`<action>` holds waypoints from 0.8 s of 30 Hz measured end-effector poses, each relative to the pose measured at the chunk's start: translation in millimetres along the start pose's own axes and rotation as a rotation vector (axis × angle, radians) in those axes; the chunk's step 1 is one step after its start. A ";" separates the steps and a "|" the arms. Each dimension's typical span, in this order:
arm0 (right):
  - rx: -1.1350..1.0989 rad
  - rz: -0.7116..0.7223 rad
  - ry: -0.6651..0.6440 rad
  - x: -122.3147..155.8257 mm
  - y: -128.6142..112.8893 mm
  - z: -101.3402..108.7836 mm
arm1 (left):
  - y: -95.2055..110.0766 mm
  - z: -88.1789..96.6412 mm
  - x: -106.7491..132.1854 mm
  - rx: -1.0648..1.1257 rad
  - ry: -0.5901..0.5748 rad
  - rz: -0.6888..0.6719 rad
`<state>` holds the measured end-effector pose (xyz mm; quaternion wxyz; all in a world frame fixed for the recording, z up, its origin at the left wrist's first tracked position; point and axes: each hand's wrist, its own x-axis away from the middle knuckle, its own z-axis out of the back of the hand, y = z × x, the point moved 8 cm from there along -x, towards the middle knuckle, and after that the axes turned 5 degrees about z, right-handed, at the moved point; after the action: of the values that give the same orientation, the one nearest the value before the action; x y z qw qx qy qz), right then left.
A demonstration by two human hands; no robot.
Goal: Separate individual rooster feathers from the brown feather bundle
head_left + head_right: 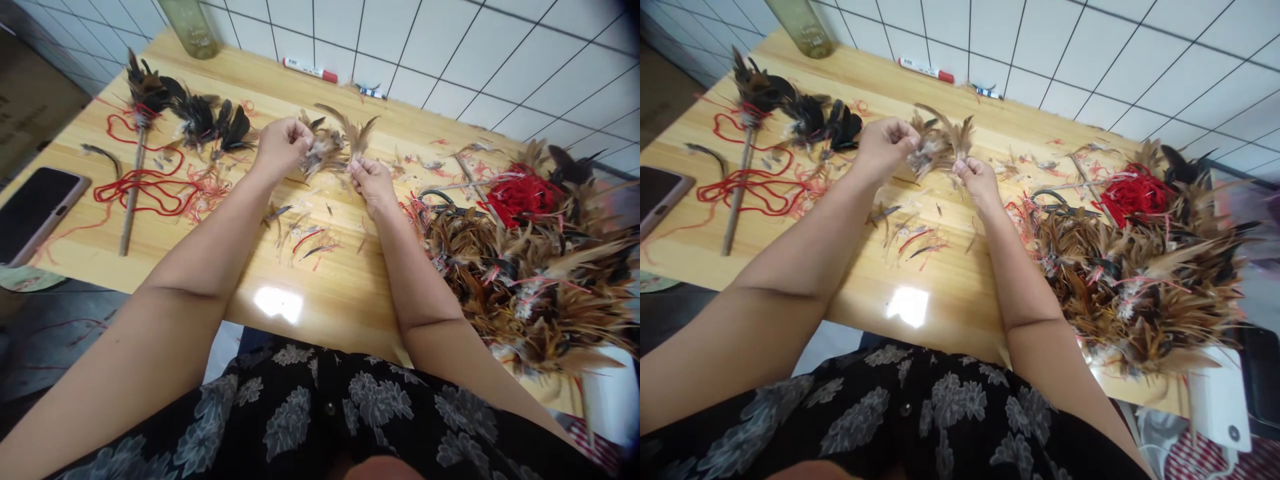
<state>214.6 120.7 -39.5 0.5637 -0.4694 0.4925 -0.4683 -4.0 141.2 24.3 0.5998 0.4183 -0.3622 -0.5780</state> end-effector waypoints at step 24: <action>0.078 0.078 0.187 -2.0 10.2 14.3 | -23.3 -10.1 -3.4 0.037 -0.151 -0.028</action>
<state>229.4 124.9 -48.3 0.5510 -0.3819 0.5423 -0.5064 -4.1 145.9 -0.9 0.5549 0.3895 -0.4109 -0.6095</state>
